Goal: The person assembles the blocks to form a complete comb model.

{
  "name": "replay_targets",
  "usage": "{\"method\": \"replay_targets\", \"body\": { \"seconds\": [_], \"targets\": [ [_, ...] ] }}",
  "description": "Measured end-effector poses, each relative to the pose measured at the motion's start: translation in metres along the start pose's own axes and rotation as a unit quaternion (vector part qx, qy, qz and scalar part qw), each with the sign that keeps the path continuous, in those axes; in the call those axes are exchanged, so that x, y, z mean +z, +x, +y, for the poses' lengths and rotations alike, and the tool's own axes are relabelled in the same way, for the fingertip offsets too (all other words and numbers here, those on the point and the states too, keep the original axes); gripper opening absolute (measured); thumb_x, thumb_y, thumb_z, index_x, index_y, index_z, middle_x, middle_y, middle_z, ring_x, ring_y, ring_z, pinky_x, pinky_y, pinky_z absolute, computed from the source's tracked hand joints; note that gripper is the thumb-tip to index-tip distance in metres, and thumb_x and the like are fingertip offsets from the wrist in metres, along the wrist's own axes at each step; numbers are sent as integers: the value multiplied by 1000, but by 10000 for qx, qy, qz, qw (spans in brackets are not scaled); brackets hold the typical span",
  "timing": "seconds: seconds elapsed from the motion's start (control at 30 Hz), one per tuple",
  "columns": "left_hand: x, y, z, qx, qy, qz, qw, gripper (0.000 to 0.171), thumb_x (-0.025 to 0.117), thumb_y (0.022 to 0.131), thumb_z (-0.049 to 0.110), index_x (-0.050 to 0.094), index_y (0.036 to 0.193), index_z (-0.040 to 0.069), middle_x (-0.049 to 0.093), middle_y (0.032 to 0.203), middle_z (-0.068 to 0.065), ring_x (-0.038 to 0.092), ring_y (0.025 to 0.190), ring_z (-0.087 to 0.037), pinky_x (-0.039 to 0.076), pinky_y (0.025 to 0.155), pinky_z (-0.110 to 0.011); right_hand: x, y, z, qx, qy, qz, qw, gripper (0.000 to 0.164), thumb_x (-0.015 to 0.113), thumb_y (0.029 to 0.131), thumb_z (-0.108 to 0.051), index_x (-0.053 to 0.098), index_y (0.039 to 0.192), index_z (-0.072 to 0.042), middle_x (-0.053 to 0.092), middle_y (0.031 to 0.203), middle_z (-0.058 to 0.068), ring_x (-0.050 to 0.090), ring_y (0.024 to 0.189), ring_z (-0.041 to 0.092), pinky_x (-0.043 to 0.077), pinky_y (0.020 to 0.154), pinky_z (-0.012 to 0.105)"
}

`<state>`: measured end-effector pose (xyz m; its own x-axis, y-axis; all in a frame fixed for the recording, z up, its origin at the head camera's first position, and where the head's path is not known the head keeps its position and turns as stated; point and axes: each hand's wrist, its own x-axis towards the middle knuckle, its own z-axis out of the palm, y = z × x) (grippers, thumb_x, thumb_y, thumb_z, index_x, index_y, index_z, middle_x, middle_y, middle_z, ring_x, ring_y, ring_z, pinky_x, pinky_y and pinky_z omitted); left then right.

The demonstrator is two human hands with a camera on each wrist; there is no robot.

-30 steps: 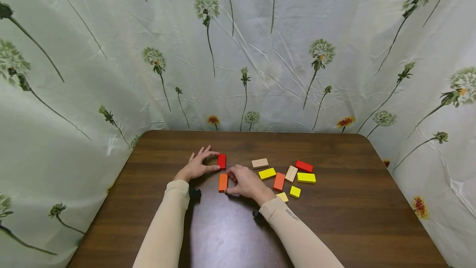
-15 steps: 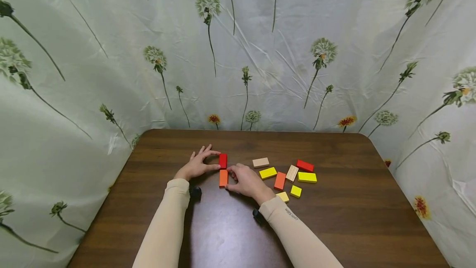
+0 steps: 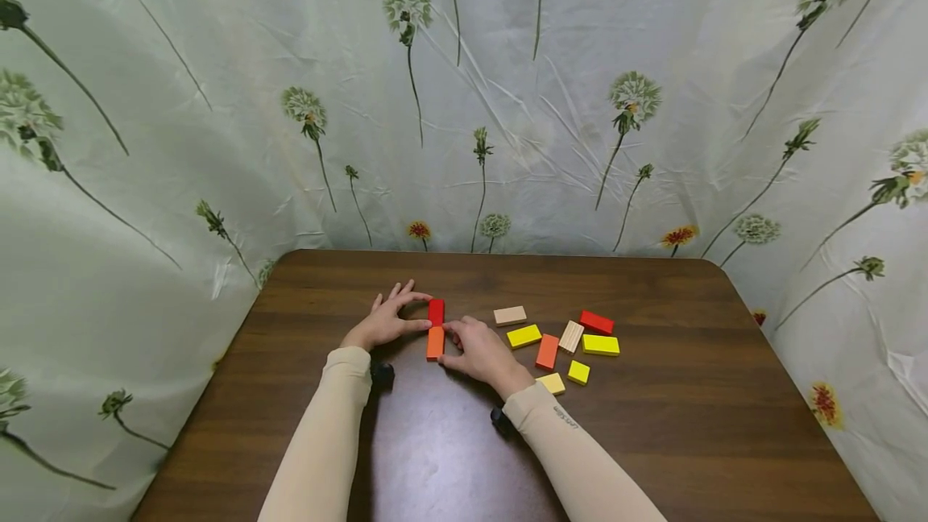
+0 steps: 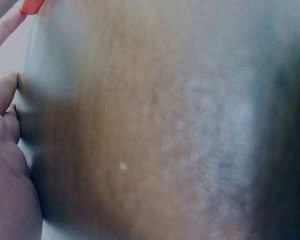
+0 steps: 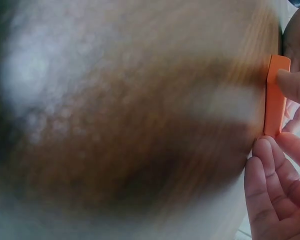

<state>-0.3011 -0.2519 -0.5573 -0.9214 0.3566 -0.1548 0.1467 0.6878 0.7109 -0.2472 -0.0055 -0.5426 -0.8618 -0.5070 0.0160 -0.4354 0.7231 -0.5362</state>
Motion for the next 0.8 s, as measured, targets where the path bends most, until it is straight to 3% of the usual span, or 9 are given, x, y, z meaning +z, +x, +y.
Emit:
{"method": "replay_targets", "body": {
  "seconds": [0.8],
  "targets": [
    [1, 1, 1, 5, 39, 21, 10000, 63, 76, 99, 46, 58, 154, 20, 13, 181, -20, -1, 168, -46, -10, 130, -71, -1, -3, 0, 9, 138, 38, 9999, 63, 87, 93, -33, 67, 147, -9, 65, 98, 5, 54, 81, 11, 48, 71, 21]
  ]
}}
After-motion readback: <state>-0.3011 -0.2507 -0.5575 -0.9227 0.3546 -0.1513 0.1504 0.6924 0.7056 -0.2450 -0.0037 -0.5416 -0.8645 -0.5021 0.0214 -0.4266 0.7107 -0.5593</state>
